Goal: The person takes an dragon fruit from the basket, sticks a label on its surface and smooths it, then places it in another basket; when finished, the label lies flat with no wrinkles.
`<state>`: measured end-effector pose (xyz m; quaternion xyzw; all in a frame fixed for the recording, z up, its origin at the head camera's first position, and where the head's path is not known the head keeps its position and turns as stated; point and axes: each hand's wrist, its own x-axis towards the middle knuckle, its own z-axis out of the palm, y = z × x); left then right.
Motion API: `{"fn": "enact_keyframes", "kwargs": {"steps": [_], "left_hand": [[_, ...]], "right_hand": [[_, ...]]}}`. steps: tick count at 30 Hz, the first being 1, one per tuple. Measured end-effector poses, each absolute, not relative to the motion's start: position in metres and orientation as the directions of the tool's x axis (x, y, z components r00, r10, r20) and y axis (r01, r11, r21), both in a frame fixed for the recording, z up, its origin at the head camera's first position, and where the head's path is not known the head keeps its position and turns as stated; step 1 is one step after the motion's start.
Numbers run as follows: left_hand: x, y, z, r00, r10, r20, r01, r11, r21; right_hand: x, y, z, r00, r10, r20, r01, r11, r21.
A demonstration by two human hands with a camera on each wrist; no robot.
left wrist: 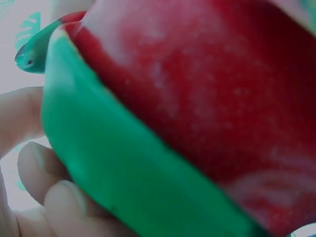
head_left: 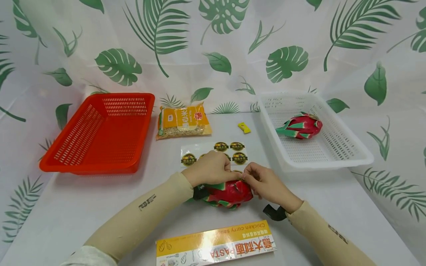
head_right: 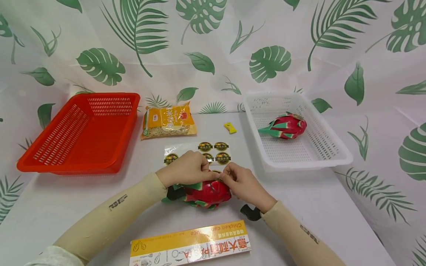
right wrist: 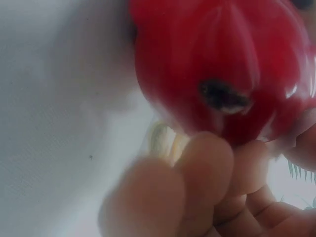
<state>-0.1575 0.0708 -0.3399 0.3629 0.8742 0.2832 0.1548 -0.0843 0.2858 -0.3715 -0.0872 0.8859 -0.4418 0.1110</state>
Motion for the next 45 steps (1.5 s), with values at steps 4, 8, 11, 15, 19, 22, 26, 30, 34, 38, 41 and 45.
{"fn": "enact_keyframes", "kwargs": {"steps": [4, 8, 11, 15, 19, 22, 26, 30, 34, 38, 41, 45], "left_hand": [[-0.158, 0.072, -0.338, -0.689, 0.719, -0.088, 0.540, 0.591, 0.600], [-0.161, 0.073, -0.338, -0.680, 0.728, -0.091, 0.551, 0.589, 0.592], [-0.163, 0.073, -0.338, -0.677, 0.731, -0.085, 0.554, 0.582, 0.596], [-0.164, 0.075, -0.340, -0.674, 0.734, -0.084, 0.557, 0.580, 0.595], [-0.165, 0.075, -0.341, -0.675, 0.732, -0.092, 0.557, 0.587, 0.587], [-0.165, 0.074, -0.341, -0.672, 0.734, -0.095, 0.556, 0.586, 0.590], [-0.164, 0.071, -0.339, -0.660, 0.743, -0.109, 0.546, 0.575, 0.610], [-0.166, 0.067, -0.338, -0.640, 0.754, -0.151, 0.515, 0.566, 0.643], [-0.167, 0.064, -0.336, -0.623, 0.758, -0.195, 0.484, 0.569, 0.665], [-0.168, 0.062, -0.334, -0.620, 0.758, -0.202, 0.479, 0.570, 0.668], [-0.167, 0.062, -0.335, -0.620, 0.759, -0.199, 0.479, 0.567, 0.670], [-0.167, 0.061, -0.335, -0.619, 0.760, -0.201, 0.474, 0.565, 0.675]], "right_hand": [[-0.084, 0.286, -0.372, -0.959, -0.251, -0.128, -0.058, 0.620, -0.783], [-0.087, 0.286, -0.374, -0.954, -0.252, -0.164, -0.017, 0.588, -0.809], [-0.093, 0.284, -0.376, -0.948, -0.254, -0.191, 0.018, 0.558, -0.830], [-0.102, 0.281, -0.379, -0.944, -0.253, -0.213, 0.042, 0.547, -0.836], [-0.108, 0.277, -0.381, -0.944, -0.236, -0.232, 0.071, 0.540, -0.839], [-0.108, 0.276, -0.382, -0.948, -0.215, -0.235, 0.088, 0.533, -0.841], [-0.106, 0.278, -0.385, -0.951, -0.213, -0.226, 0.093, 0.498, -0.862], [-0.101, 0.286, -0.387, -0.951, -0.264, -0.162, 0.029, 0.444, -0.895], [-0.094, 0.298, -0.385, -0.922, -0.383, -0.051, -0.099, 0.362, -0.927], [-0.091, 0.304, -0.382, -0.874, -0.485, 0.012, -0.184, 0.309, -0.933], [-0.091, 0.305, -0.382, -0.858, -0.514, 0.011, -0.202, 0.317, -0.927], [-0.090, 0.304, -0.383, -0.844, -0.536, 0.011, -0.212, 0.315, -0.925]]}}
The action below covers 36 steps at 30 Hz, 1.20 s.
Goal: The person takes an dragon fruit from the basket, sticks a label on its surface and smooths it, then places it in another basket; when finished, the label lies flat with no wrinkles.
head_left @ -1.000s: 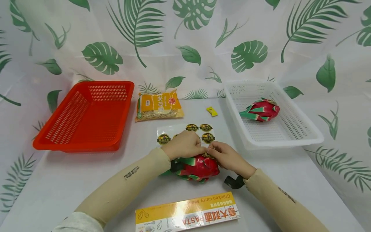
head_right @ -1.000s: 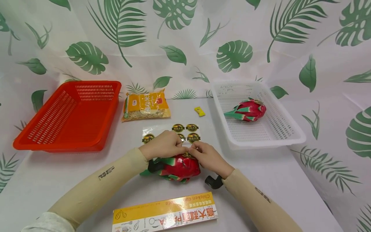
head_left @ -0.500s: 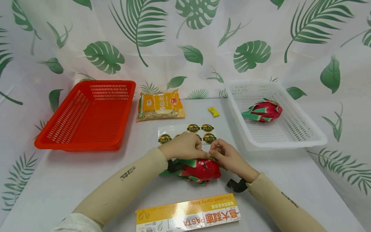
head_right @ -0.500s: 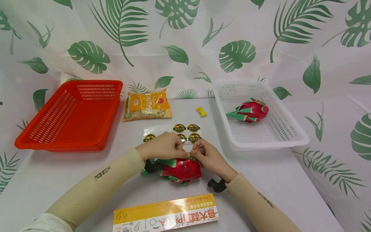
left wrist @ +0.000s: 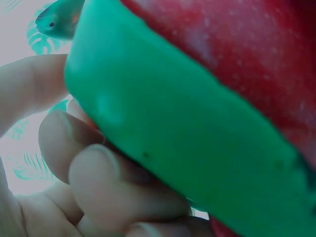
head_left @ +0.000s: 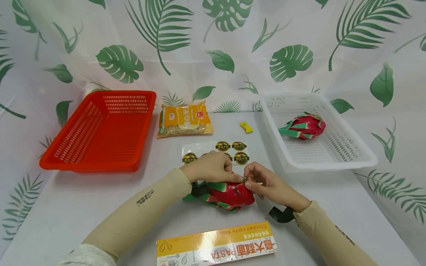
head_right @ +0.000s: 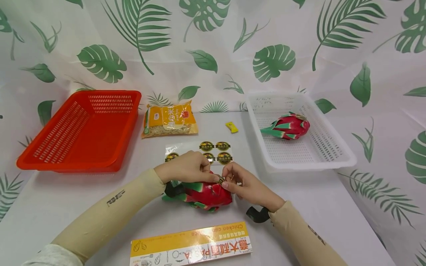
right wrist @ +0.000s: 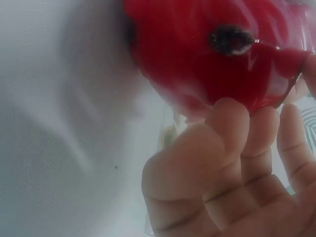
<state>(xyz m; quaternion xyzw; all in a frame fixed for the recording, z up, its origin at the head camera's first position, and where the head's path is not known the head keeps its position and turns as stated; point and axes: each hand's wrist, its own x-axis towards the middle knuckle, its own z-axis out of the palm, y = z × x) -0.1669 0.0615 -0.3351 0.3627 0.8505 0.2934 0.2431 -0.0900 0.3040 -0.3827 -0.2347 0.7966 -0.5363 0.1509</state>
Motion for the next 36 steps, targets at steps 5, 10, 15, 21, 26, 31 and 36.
{"fn": "enact_keyframes", "kwargs": {"steps": [5, 10, 15, 21, 26, 31, 36], "left_hand": [[-0.166, 0.062, -0.334, -0.618, 0.763, -0.188, 0.492, 0.562, 0.665], [-0.166, 0.063, -0.336, -0.619, 0.766, -0.175, 0.516, 0.564, 0.645], [-0.166, 0.063, -0.335, -0.608, 0.775, -0.175, 0.521, 0.555, 0.648], [-0.166, 0.059, -0.336, -0.580, 0.797, -0.166, 0.521, 0.520, 0.676], [-0.167, 0.056, -0.338, -0.564, 0.806, -0.178, 0.504, 0.507, 0.699], [-0.168, 0.054, -0.338, -0.560, 0.809, -0.180, 0.491, 0.499, 0.714], [-0.168, 0.051, -0.339, -0.562, 0.809, -0.171, 0.492, 0.493, 0.718]], "right_hand": [[-0.090, 0.305, -0.385, -0.817, -0.577, 0.016, -0.225, 0.294, -0.929], [-0.092, 0.306, -0.389, -0.790, -0.612, 0.016, -0.207, 0.244, -0.947], [-0.092, 0.307, -0.391, -0.799, -0.601, -0.002, -0.159, 0.216, -0.963], [-0.092, 0.307, -0.392, -0.806, -0.592, -0.015, -0.130, 0.201, -0.971], [-0.092, 0.306, -0.392, -0.801, -0.599, -0.015, -0.140, 0.213, -0.967], [-0.092, 0.306, -0.391, -0.798, -0.603, -0.008, -0.154, 0.216, -0.964], [-0.092, 0.308, -0.394, -0.788, -0.615, 0.009, -0.177, 0.212, -0.961]]}}
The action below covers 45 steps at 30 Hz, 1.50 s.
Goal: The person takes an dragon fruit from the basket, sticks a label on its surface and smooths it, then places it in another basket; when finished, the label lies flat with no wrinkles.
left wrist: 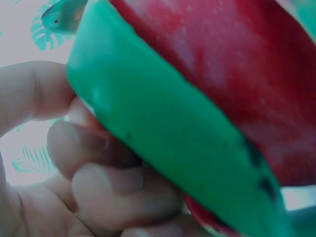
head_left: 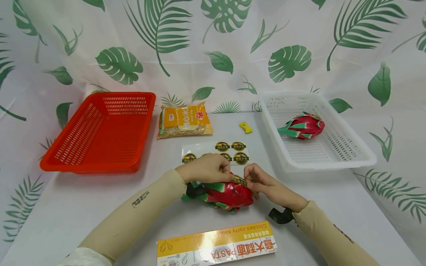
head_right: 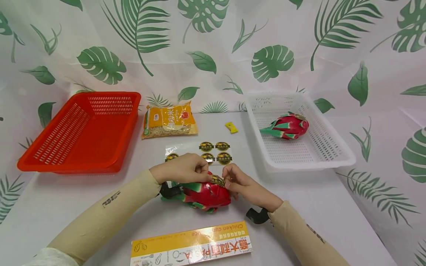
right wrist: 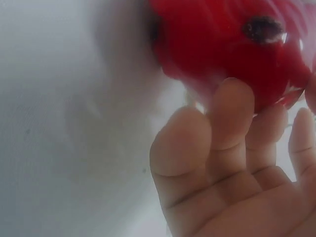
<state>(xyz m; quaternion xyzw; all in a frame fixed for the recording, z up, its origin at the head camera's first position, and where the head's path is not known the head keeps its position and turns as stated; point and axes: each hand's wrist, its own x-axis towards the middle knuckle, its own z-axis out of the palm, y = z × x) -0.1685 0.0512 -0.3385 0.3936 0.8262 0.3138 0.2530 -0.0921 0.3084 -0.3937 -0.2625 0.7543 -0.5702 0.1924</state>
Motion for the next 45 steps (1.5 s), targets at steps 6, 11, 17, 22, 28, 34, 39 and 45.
{"fn": "enact_keyframes", "kwargs": {"steps": [6, 11, 17, 22, 28, 34, 39, 45], "left_hand": [[-0.170, 0.049, -0.341, -0.563, 0.813, -0.150, 0.492, 0.475, 0.729], [-0.170, 0.047, -0.343, -0.578, 0.802, -0.153, 0.474, 0.482, 0.737], [-0.169, 0.043, -0.347, -0.595, 0.794, -0.123, 0.472, 0.469, 0.746], [-0.166, 0.033, -0.352, -0.642, 0.765, -0.050, 0.505, 0.471, 0.723], [-0.159, 0.021, -0.356, -0.622, 0.770, -0.139, 0.459, 0.503, 0.732], [-0.155, 0.018, -0.361, -0.604, 0.783, -0.148, 0.485, 0.508, 0.712], [-0.154, 0.020, -0.364, -0.578, 0.806, -0.130, 0.510, 0.481, 0.714], [-0.152, 0.025, -0.364, -0.572, 0.811, -0.118, 0.571, 0.498, 0.653]], "right_hand": [[-0.090, 0.317, -0.394, -0.823, -0.567, 0.041, -0.220, 0.250, -0.943], [-0.090, 0.318, -0.393, -0.850, -0.526, -0.010, -0.179, 0.308, -0.934], [-0.088, 0.323, -0.394, -0.864, -0.503, -0.028, -0.169, 0.342, -0.924], [-0.077, 0.333, -0.388, -0.911, -0.395, -0.118, -0.064, 0.417, -0.907], [-0.056, 0.361, -0.376, -0.962, -0.220, -0.164, 0.077, 0.358, -0.930], [-0.043, 0.400, -0.375, -0.983, -0.151, -0.101, 0.091, 0.074, -0.993], [-0.038, 0.428, -0.375, -0.997, -0.074, -0.022, 0.040, -0.254, -0.966], [-0.037, 0.453, -0.379, -0.999, 0.035, -0.001, -0.018, -0.556, -0.831]]}}
